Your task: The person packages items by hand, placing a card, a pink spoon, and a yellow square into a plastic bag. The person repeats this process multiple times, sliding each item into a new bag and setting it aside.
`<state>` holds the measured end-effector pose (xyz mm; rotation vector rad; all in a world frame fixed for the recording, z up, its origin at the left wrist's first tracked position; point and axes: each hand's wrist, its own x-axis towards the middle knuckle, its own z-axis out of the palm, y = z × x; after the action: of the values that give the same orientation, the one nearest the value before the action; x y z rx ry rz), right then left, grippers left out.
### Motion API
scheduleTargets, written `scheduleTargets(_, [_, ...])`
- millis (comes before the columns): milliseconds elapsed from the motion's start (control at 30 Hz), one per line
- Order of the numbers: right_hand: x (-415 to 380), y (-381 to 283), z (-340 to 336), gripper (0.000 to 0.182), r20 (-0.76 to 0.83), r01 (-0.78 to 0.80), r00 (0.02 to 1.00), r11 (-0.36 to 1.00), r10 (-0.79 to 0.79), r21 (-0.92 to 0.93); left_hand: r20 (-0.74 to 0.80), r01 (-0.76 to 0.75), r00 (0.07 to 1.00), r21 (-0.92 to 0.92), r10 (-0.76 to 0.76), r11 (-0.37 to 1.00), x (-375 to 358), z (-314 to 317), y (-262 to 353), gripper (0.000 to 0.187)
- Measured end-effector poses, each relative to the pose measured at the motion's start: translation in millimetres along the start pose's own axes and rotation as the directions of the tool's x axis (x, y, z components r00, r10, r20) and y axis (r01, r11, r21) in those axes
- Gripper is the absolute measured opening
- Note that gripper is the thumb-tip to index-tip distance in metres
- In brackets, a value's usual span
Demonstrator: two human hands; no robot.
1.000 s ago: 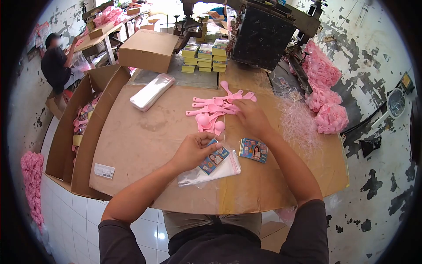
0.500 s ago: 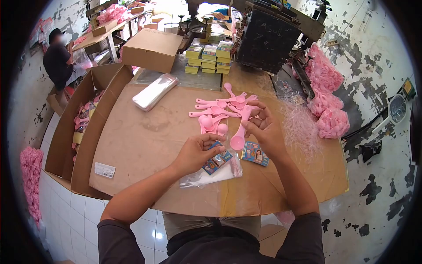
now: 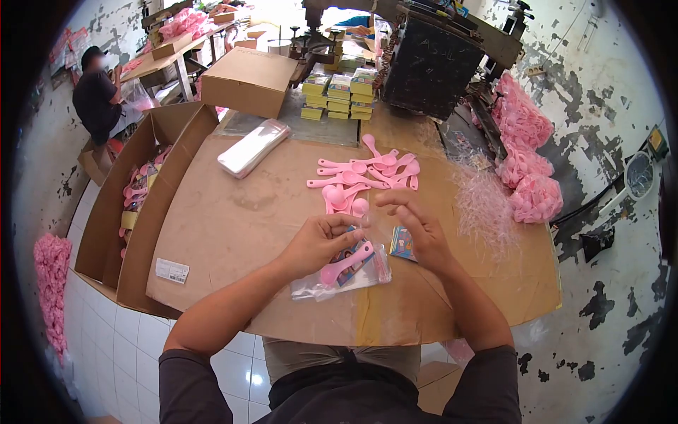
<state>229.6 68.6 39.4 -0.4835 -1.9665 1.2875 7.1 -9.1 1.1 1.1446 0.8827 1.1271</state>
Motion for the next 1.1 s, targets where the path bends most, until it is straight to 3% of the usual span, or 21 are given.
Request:
scheduleTargets(33, [2.3, -10.6, 1.3, 0.026, -0.031, -0.089, 0.995, 0.983, 0.095, 0.161, 0.040, 0.001, 0.999, -0.006, -0.001, 1.000, -0.8, -0.3, -0.8, 0.032])
scheduleTargets(67, [4.7, -19.1, 1.0, 0.022, 0.029, 0.009, 1.000, 1.000, -0.008, -0.017, 0.081, 0.000, 0.997, -0.009, 0.001, 1.000, -1.3, -1.7, -0.4, 0.033])
scheduleTargets(133, [9.5, -35.0, 0.4, 0.015, 0.192, 0.235, 0.965, 0.910, -0.178, -0.341, 0.154, -0.005, 0.988, -0.014, 0.007, 1.000, -1.2, -6.4, 0.0, 0.036])
scheduleTargets(200, [9.9, -47.5, -3.9, 0.015, 0.279, 0.278, 0.940, 0.911, -0.194, -0.304, 0.218, -0.009, 0.976, -0.023, 0.013, 1.000, -0.7, -10.9, -2.3, 0.039])
scheduleTargets(233, [11.0, -54.9, -5.3, 0.015, 0.324, 0.300, 0.924, 0.911, -0.203, -0.284, 0.172, -0.068, 0.982, -0.082, 0.081, 0.994, -1.1, -7.6, -0.3, 0.040])
scheduleTargets(300, [15.8, -82.3, -4.0, 0.014, 0.283, 0.438, 0.898, 0.754, -0.338, -0.489, 0.068, -0.189, 0.976, -0.194, 0.206, 0.963, -4.0, 3.6, 6.1, 0.043])
scheduleTargets(333, [17.3, -93.7, -3.5, 0.014, 0.274, 0.485, 0.873, 0.652, -0.404, -0.583, 0.057, -0.245, 0.966, -0.103, 0.251, 0.964, -5.1, 3.5, 8.5, 0.043])
scheduleTargets(433, [15.7, -108.5, -4.4, 0.011, 0.259, 0.452, 0.879, 0.525, -0.401, -0.722, 0.087, -0.366, 0.930, 0.132, 0.357, 0.921, -8.4, 1.5, 14.1, 0.046])
scheduleTargets(533, [8.9, -101.9, -1.9, 0.011, 0.204, 0.265, 0.964, 0.549, -0.171, -0.793, 0.158, -0.439, 0.898, 0.262, 0.410, 0.860, -14.5, 5.4, 16.0, 0.048])
scheduleTargets(600, [10.3, -99.2, 2.2, 0.011, 0.147, 0.258, 0.963, 0.605, -0.228, -0.753, 0.163, -0.483, 0.876, 0.330, 0.454, 0.811, -18.2, 11.6, 15.3, 0.047])
scheduleTargets(733, [9.9, -92.5, 11.2, 0.011, 0.125, 0.281, 0.953, 0.655, -0.275, -0.701, 0.107, -0.425, 0.904, 0.310, 0.413, 0.850, -16.9, 14.8, 15.6, 0.038])
scheduleTargets(833, [9.1, -94.0, 15.9, 0.010, 0.154, 0.241, 0.970, 0.692, -0.187, -0.681, 0.078, -0.387, 0.922, 0.252, 0.380, 0.887, -17.9, 14.9, 19.5, 0.031])
scheduleTargets(933, [11.3, -88.9, 17.8, 0.011, 0.171, 0.280, 0.959, 0.659, -0.227, -0.698, 0.052, -0.360, 0.933, 0.155, 0.357, 0.920, -16.3, 11.1, 14.1, 0.028])
scheduleTargets(1100, [16.3, -75.3, 24.3, 0.015, 0.035, 0.285, 0.928, 0.647, -0.370, -0.707, -0.026, -0.357, 0.933, 0.045, 0.359, 0.933, -13.9, 14.5, 13.0, 0.026])
